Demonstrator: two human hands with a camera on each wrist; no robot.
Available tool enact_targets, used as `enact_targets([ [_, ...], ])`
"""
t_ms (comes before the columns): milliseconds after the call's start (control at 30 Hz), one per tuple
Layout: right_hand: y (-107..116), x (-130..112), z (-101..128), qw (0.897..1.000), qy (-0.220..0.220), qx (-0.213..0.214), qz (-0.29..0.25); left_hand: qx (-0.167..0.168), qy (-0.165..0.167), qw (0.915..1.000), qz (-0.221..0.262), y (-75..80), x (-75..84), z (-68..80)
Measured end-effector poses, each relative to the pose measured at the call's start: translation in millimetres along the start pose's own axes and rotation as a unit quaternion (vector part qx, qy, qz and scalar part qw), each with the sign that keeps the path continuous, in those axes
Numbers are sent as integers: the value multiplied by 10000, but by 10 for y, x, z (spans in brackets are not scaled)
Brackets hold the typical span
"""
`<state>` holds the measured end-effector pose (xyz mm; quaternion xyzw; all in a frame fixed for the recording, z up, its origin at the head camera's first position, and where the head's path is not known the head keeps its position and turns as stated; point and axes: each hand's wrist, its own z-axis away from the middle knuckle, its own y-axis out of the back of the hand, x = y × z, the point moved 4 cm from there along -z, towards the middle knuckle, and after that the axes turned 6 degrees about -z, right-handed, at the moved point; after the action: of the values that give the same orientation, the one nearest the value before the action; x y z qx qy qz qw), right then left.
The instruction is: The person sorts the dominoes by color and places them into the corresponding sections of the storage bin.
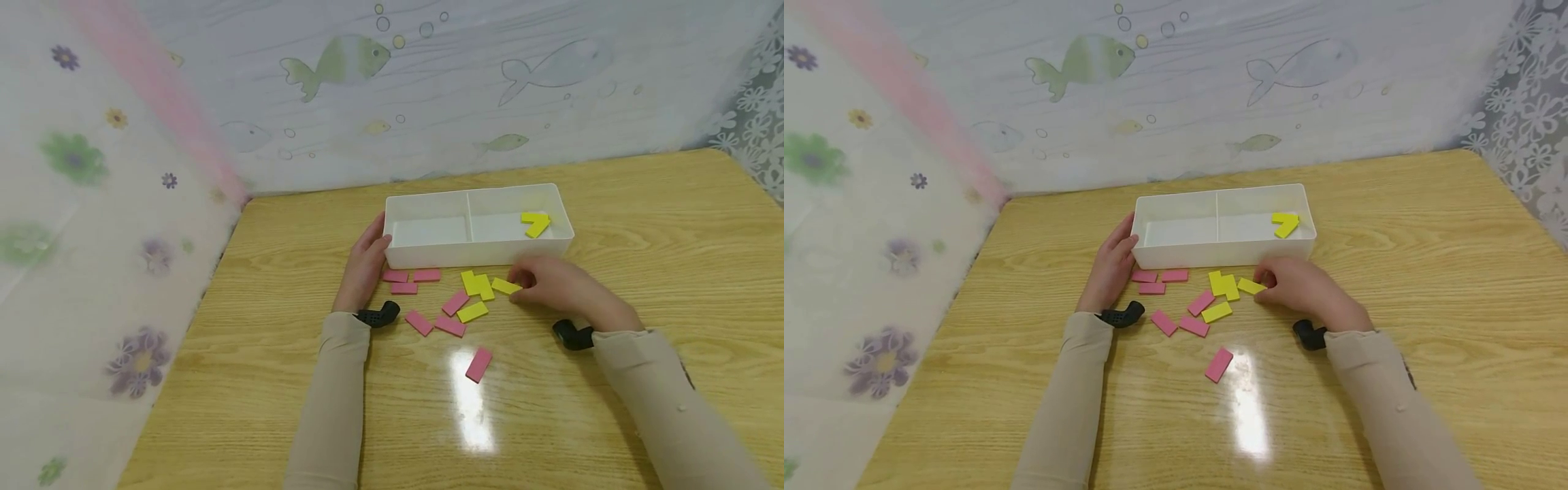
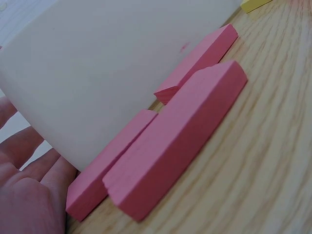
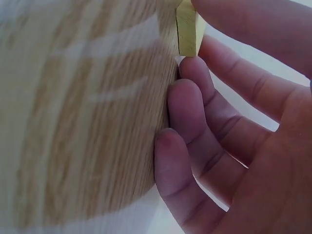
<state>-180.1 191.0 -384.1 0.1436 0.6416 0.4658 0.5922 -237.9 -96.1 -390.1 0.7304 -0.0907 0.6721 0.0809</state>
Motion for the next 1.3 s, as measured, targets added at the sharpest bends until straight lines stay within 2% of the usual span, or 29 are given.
enact_targets([
  [433,-13,-5,9,10000,-14,-48,9,-41,-43,10000,-17,-6,0,3],
  [767,-6,11,41,9991,-17,-212,-368,44,-90,9999,31,31,-124,-62],
  [1067,42,-1,80,9978,45,-516,-416,-76,-44,9999,146,-2,-31,4],
  [1300,156,-44,89,9988,81,-115,-475,29,-31,9996,263,35,-138,-66],
])
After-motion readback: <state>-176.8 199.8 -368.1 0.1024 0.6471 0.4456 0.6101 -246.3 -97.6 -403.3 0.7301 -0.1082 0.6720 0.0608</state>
